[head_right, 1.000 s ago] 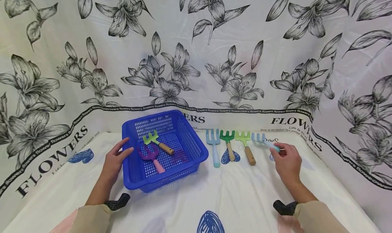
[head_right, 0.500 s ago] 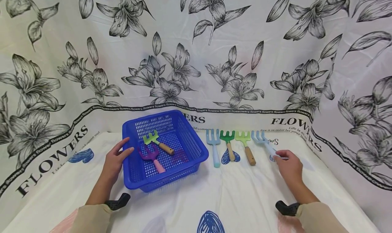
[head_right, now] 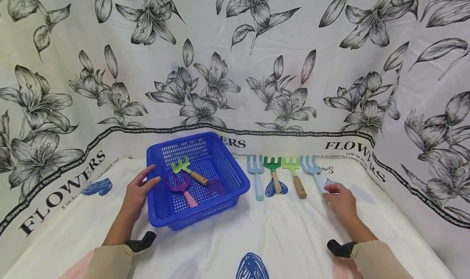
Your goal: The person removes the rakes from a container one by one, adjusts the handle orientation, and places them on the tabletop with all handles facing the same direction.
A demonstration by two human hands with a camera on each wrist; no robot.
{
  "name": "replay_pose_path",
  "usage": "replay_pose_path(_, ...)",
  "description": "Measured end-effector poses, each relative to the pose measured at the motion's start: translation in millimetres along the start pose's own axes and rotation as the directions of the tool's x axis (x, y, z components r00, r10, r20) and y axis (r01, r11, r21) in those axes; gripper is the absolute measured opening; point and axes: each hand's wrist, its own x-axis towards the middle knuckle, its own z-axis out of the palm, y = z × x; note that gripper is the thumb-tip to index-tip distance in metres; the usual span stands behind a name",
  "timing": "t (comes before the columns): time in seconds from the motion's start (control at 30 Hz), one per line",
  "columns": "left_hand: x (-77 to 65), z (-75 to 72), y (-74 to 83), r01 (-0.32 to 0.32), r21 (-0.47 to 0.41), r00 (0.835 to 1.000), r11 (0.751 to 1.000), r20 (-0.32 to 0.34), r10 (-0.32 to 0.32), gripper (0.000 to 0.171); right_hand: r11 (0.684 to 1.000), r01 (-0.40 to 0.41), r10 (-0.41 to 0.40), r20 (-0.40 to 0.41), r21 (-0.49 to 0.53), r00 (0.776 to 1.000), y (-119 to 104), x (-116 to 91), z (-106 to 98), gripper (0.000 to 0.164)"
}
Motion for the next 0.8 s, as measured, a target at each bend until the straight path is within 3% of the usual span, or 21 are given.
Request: replay_pose_path(0.8, 1.1, -0.2, -1.4, 0.0, 0.009, 1.0, 1.0, 0.001, -0.001, 0.07, 0.999, 0.022, -0.022, 0.014, -0.041, 1.0, 2.6, -2.5, 0.0, 0.028)
